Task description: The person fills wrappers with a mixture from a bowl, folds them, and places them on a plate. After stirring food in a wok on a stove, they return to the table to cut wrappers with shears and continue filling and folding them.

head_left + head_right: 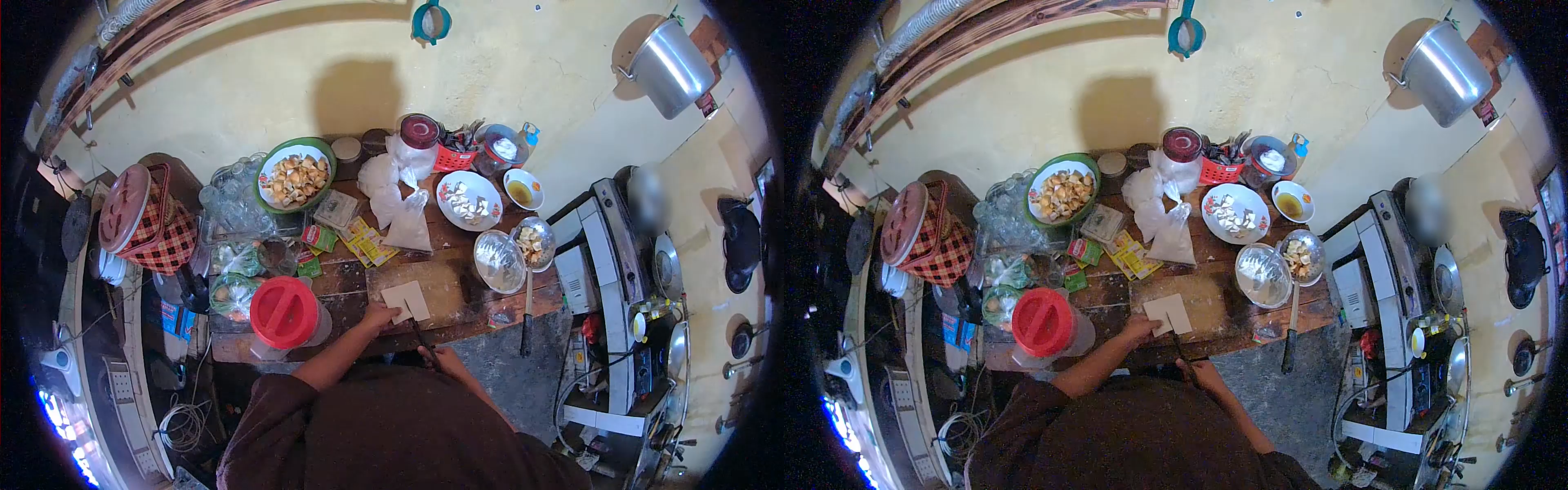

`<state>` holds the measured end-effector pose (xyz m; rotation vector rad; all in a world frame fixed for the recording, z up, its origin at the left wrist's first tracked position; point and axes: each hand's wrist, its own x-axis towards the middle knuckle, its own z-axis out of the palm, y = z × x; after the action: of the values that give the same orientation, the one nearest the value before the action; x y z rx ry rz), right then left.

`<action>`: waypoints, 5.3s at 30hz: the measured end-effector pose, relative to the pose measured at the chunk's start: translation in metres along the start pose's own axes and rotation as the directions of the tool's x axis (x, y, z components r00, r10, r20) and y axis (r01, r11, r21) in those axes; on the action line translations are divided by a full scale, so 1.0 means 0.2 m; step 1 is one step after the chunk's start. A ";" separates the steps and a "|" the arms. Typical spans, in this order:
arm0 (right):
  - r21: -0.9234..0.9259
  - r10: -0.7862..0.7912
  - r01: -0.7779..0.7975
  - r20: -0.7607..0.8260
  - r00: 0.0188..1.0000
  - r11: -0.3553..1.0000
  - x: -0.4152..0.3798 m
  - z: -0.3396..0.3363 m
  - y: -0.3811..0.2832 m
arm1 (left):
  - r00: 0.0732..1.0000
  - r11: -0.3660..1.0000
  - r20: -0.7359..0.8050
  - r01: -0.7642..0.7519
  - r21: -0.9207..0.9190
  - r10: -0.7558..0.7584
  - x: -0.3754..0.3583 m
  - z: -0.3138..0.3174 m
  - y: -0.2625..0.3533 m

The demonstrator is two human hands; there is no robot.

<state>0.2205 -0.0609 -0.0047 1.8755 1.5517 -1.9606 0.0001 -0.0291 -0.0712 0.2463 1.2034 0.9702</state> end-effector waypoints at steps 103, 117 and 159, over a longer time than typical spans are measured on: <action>-0.371 -0.466 0.332 -0.371 0.804 0.868 0.01 -0.22 -0.37 | 0.924 0.880 0.092 -0.320 -0.351 0.372 -0.53 0.29 0.57; 0.194 -0.737 0.779 -0.253 0.627 0.596 -0.59 -0.23 -1.05 | 0.720 0.599 0.521 -0.683 0.418 0.458 -1.02 0.38 0.84; -0.293 -0.697 0.703 -0.600 0.393 0.649 0.23 -0.10 -0.51 | 0.555 0.513 0.021 -0.781 0.357 0.831 -0.87 0.31 0.87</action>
<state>0.1612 0.0305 0.0270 2.3239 2.9938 -1.4128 -0.0394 -0.0350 0.1800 1.1176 1.4090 1.6249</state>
